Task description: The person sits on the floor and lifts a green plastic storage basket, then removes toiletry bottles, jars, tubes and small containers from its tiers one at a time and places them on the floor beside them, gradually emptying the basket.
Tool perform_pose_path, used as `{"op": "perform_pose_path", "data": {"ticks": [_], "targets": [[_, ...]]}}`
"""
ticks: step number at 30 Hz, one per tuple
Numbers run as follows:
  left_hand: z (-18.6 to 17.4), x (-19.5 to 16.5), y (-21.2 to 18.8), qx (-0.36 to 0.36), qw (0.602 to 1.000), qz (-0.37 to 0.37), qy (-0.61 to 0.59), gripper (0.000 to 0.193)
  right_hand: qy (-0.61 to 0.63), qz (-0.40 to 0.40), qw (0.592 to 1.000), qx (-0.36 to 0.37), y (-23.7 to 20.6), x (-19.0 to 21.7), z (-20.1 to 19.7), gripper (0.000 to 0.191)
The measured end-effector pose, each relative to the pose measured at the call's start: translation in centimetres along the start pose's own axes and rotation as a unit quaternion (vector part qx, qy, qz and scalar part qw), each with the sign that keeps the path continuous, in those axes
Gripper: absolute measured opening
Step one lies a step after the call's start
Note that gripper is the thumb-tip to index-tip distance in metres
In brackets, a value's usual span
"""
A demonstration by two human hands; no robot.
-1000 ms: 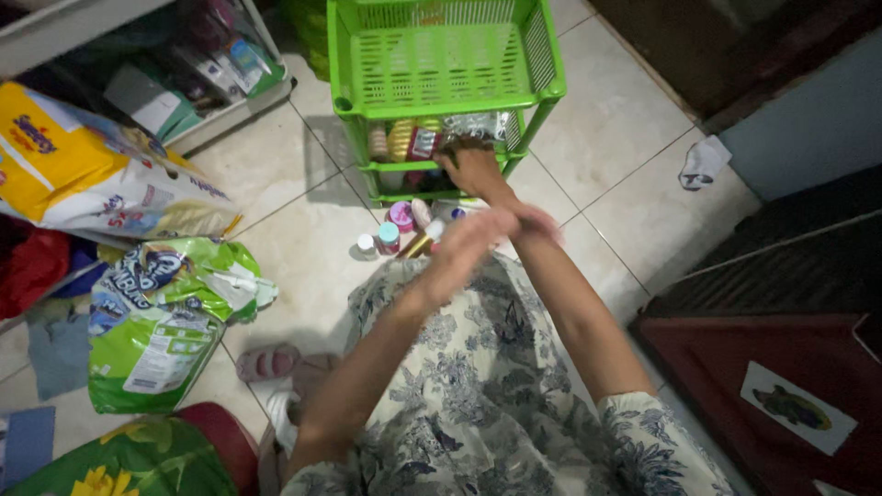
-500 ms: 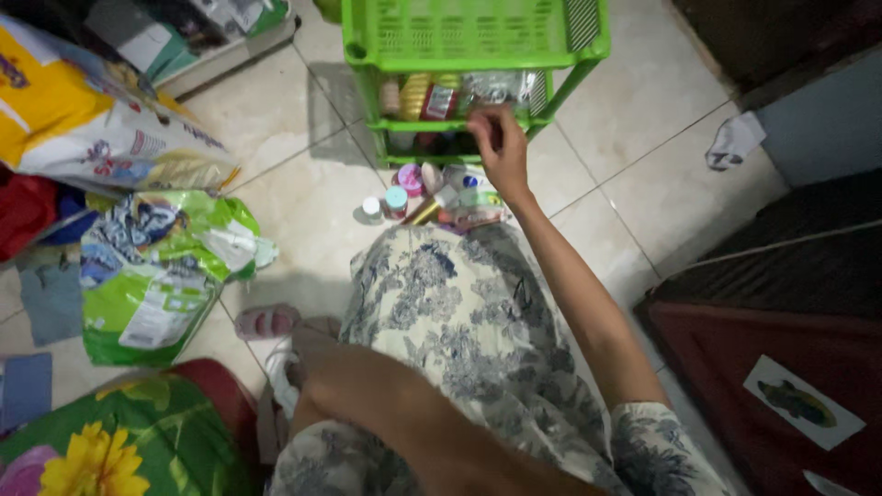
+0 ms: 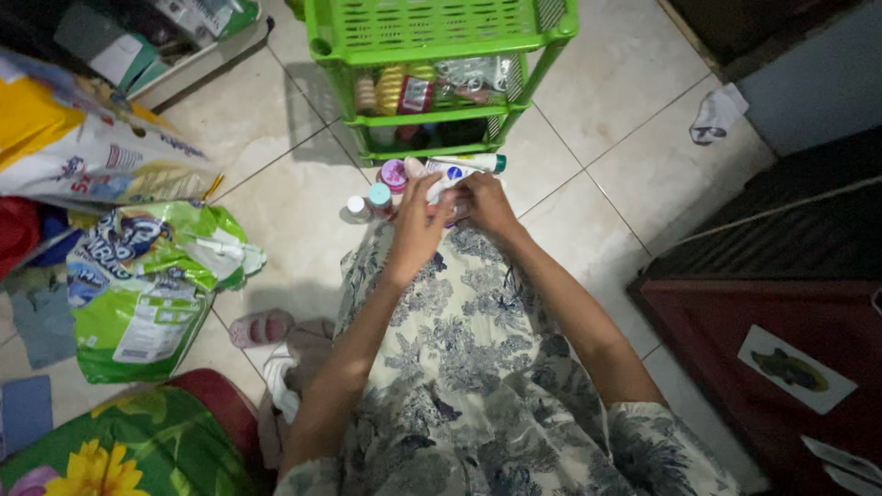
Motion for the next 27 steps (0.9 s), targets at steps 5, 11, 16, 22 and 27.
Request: {"op": "perform_pose_path", "data": {"ticks": [5,11,16,22,27], "targets": [[1.2,8.6,-0.5,0.001,0.997,-0.032,0.071,0.047,-0.024,-0.001,1.0,-0.008,0.0,0.6,0.0,0.052],[2.4,7.3,0.7,0.002,0.971,0.099,0.22,0.055,-0.162,-0.048,0.984,-0.061,0.5,3.1,-0.9,0.043],[2.1,5.9,0.8,-0.011,0.955,0.111,0.275,0.056,-0.055,-0.073,0.989,-0.114,3.0,5.7,-3.4,0.038],[1.6,5.4,1.2,-0.026,0.947,0.065,0.315,0.053,-0.089,-0.022,0.975,-0.201,12.0,7.9,-6.9,0.029],[1.6,5.5,1.4,0.015,0.929,0.032,0.369,0.062,-0.104,0.06,0.984,-0.133,18.3,8.3,-6.2,0.073]]}}
Point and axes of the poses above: each hand's wrist, its own y-axis towards the middle knuckle, its own z-axis out of the palm, x = y × z, the point moved 9 cm from there along y, towards the middle knuckle, and after that the axes turned 5 degrees about -y, right-handed, at the moved point
